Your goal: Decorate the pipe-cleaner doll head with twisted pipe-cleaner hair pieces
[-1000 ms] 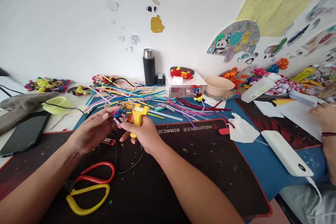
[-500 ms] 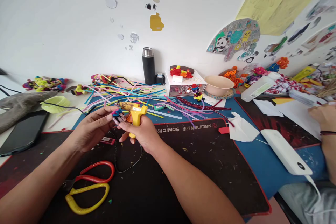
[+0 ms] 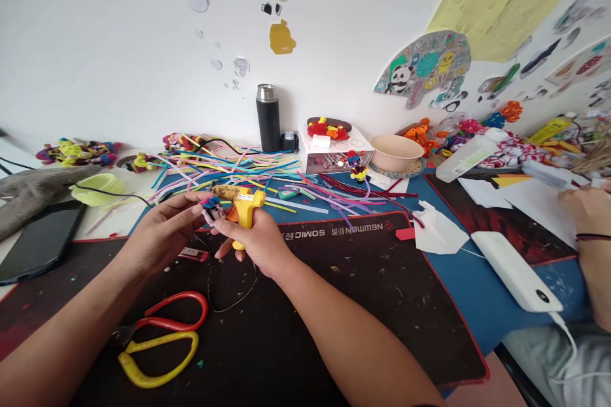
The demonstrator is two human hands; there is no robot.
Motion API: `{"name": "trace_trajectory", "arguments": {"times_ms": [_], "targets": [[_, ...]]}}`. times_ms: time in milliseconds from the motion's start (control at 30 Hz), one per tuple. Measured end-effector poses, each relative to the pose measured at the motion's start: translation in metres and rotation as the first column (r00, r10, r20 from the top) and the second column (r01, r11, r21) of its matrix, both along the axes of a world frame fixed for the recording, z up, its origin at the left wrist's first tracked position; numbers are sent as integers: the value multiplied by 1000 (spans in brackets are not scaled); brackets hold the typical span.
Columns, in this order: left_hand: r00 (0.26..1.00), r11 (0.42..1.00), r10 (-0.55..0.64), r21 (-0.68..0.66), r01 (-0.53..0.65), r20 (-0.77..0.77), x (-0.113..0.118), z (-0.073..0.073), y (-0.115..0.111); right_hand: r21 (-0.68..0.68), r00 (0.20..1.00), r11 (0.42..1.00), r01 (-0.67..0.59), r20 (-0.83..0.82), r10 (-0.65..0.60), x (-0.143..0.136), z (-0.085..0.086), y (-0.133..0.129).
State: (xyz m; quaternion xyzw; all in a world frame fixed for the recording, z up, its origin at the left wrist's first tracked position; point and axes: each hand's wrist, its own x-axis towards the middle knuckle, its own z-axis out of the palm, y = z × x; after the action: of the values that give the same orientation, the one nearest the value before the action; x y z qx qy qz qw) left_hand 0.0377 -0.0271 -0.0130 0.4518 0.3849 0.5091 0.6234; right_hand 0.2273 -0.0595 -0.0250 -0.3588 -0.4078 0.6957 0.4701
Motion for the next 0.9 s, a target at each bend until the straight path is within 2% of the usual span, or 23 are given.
{"name": "trace_trajectory", "arguments": {"times_ms": [200,333,467,600,767,900], "targets": [[993,999,24,-28,-21,115,-3,1,3,-7,986,986,168,-7,-168,8,5,1],[986,997,53,-61,-44,161,-2,6,3,-56,975,973,223,37,-221,22,12,-13],[978,997,53,-67,-40,204,-1,8,2,-99,973,973,209,124,-197,40,17,-35],[974,997,38,-75,-22,224,-1,6,2,-136,960,968,211,213,-180,59,12,-52],[981,996,12,-93,7,196,0,6,1,-222,933,966,135,356,-49,72,8,-61],[981,995,-9,-97,28,192,0,6,0,-245,856,968,57,510,79,79,19,-64]]}}
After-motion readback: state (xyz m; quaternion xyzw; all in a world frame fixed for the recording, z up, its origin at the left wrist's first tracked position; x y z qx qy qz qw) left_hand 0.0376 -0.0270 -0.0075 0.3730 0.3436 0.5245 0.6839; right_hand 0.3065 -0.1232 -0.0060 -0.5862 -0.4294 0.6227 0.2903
